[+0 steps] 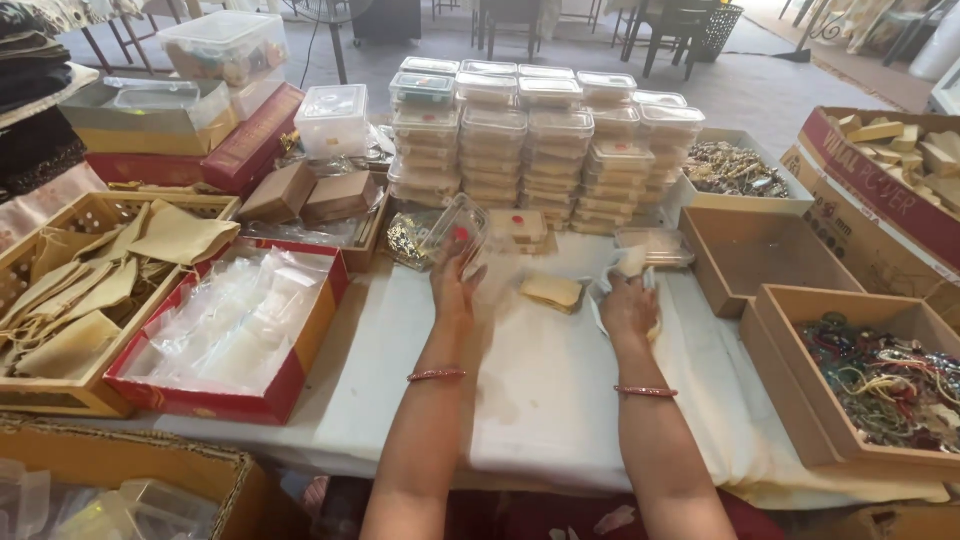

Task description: The person cleans a green beaded necklace with a white cloth, then wraps it in a beige pouch. They place the pouch into a small plastic container, wipe the container with the cloth, and close it. The person repeats the process with another green beaded necklace.

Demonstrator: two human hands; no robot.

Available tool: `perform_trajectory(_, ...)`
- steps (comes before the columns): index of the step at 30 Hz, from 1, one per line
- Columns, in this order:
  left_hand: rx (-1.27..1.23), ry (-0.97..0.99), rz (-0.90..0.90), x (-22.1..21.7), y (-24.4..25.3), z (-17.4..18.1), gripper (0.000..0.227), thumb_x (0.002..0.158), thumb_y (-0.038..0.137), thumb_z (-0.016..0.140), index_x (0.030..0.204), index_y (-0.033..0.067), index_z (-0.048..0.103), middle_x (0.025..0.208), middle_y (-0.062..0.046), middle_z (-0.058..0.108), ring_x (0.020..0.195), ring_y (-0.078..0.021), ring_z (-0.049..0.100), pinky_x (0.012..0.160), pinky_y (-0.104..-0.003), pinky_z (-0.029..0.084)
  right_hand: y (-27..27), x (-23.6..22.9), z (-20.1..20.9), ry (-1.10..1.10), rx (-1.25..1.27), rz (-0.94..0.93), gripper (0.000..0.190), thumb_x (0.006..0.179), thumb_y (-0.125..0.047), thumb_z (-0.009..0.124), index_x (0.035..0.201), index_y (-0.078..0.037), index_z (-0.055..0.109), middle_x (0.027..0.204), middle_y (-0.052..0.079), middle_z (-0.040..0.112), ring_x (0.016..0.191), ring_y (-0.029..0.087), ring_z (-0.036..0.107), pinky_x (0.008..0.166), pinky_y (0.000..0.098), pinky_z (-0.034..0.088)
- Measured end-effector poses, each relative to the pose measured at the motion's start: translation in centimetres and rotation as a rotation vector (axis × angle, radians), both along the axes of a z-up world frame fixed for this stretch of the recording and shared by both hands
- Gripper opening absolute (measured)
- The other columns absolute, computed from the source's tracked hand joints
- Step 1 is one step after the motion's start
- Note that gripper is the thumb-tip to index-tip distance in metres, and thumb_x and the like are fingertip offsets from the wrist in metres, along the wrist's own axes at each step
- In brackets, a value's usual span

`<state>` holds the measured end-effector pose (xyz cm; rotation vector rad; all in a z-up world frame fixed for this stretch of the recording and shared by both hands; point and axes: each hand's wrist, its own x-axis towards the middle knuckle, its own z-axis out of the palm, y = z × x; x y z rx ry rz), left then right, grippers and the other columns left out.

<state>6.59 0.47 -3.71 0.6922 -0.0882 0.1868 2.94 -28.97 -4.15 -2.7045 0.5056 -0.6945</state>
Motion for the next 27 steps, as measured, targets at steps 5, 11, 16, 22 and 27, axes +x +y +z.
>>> perform_trajectory(5,0.284,-0.155,0.030,-2.5,-1.9,2.6,0.047,0.104,0.017,0.051,0.150,0.0139,0.051,0.143,-0.001,0.059,0.130,-0.0165,0.056,0.103,-0.037,0.050,0.9,0.4,1.3,-0.244,0.082,0.248,0.035,0.094,-0.007,0.063,0.123,-0.020,0.078,0.129,0.015,0.069,0.119,0.037,0.063,0.105,0.0443,0.049)
perform_trajectory(11,0.547,-0.422,-0.080,-2.9,-4.7,1.8,0.053,0.107,0.034,0.055,0.151,0.0050,0.052,0.154,-0.012,0.054,0.143,-0.0204,0.049,0.120,-0.037,0.036,8.5,-2.7,5.0,-0.679,0.268,0.709,0.040,0.097,0.003,0.061,0.135,-0.010,0.068,0.145,0.019,0.061,0.137,0.031,0.057,0.116,0.0398,0.045)
perform_trajectory(16,0.209,-0.338,-0.338,-2.5,-3.1,2.4,0.080,0.099,0.062,0.053,0.152,0.0022,0.047,0.146,-0.017,0.054,0.132,-0.0263,0.055,0.115,-0.044,0.041,12.6,-5.1,3.9,-0.427,0.193,0.997,0.042,0.097,-0.004,0.062,0.137,-0.014,0.066,0.146,0.010,0.064,0.142,0.025,0.055,0.123,0.0397,0.043)
perform_trajectory(22,0.257,-0.230,-0.453,-5.5,-4.8,4.4,0.090,0.094,0.075,0.041,0.155,0.0095,0.042,0.143,-0.010,0.058,0.130,-0.0227,0.057,0.113,-0.039,0.044,12.2,-5.6,5.5,-0.494,-0.411,0.594,0.073,0.089,-0.024,0.068,0.154,-0.004,0.041,0.164,0.017,0.038,0.155,0.039,0.026,0.124,0.0567,0.009)
perform_trajectory(27,0.579,-0.362,-0.382,-5.9,-6.3,2.4,0.075,0.103,0.059,0.050,0.155,0.0051,0.044,0.145,-0.011,0.057,0.133,-0.0198,0.053,0.113,-0.036,0.042,12.1,-5.9,5.3,-0.686,-0.025,0.768,0.070,0.094,-0.021,0.067,0.156,-0.005,0.038,0.166,0.020,0.032,0.158,0.039,0.023,0.128,0.0526,0.016)
